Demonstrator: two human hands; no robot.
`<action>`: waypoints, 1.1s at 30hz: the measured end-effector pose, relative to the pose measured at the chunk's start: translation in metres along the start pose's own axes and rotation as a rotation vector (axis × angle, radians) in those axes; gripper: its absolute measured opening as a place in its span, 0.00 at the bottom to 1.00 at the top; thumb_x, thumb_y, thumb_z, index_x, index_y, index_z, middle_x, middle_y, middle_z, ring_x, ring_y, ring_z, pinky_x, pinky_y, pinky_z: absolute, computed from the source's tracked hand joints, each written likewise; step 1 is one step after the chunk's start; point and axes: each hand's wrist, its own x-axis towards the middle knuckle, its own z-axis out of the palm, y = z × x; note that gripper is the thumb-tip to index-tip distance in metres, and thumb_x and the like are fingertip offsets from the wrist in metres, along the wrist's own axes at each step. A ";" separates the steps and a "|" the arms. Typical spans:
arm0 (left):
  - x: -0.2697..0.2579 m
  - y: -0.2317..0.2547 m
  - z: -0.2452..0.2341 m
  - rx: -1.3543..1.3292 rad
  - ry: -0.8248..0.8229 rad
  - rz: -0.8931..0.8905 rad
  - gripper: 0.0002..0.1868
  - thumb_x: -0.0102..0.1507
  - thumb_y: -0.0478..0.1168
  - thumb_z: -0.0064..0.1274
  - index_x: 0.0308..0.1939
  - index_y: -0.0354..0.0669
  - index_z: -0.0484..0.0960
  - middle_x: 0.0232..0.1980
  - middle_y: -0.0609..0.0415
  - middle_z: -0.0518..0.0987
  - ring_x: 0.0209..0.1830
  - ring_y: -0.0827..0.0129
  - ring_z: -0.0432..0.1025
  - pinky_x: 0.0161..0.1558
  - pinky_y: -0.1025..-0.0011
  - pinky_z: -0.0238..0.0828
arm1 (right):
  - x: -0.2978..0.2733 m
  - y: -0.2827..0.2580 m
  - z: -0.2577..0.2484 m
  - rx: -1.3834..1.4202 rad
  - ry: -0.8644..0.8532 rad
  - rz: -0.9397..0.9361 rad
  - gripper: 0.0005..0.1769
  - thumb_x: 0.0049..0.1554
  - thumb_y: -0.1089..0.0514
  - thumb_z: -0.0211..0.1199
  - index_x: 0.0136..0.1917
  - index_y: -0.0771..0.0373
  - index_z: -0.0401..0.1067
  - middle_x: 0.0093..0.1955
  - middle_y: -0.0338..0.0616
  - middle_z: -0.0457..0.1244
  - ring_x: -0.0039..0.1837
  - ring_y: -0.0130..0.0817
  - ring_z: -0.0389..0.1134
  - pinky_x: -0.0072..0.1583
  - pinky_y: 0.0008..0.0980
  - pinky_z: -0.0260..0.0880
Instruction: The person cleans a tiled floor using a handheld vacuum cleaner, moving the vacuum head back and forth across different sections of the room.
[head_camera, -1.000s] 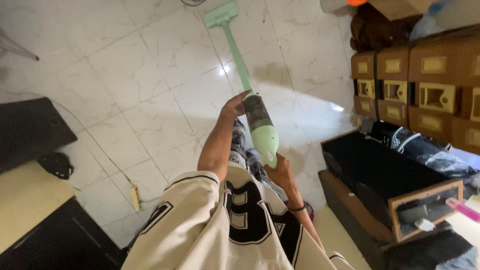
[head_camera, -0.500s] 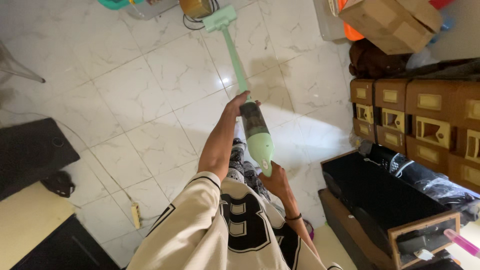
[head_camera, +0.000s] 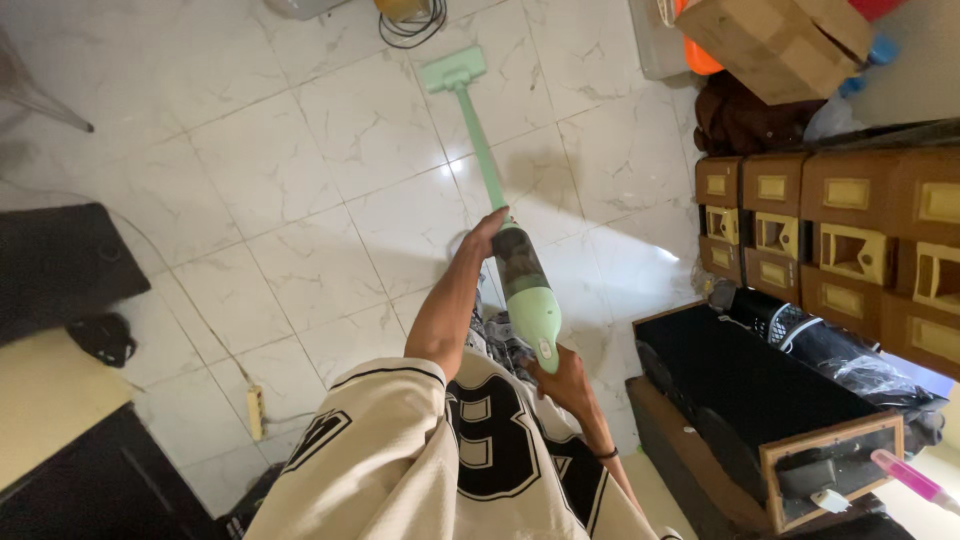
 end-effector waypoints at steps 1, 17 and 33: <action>-0.006 -0.013 -0.001 -0.027 -0.002 -0.005 0.16 0.70 0.54 0.47 0.43 0.44 0.76 0.32 0.55 0.75 0.29 0.65 0.72 0.35 0.63 0.77 | -0.008 0.008 -0.002 0.011 -0.018 0.013 0.14 0.51 0.56 0.68 0.47 0.65 0.72 0.31 0.44 0.69 0.26 0.27 0.70 0.32 0.35 0.69; -0.086 -0.165 -0.034 -0.046 0.138 0.080 0.37 0.66 0.62 0.49 0.67 0.37 0.68 0.48 0.44 0.77 0.41 0.57 0.74 0.43 0.53 0.78 | -0.091 0.147 -0.013 -0.178 -0.092 -0.095 0.22 0.51 0.47 0.71 0.46 0.70 0.75 0.30 0.48 0.68 0.29 0.30 0.65 0.34 0.36 0.67; -0.186 -0.158 -0.154 -0.007 -0.050 0.297 0.29 0.67 0.63 0.40 0.58 0.46 0.78 0.34 0.42 0.82 0.34 0.61 0.79 0.42 0.65 0.79 | -0.126 0.107 0.130 -0.173 -0.100 -0.047 0.18 0.53 0.48 0.70 0.41 0.67 0.75 0.25 0.45 0.65 0.27 0.31 0.64 0.33 0.35 0.64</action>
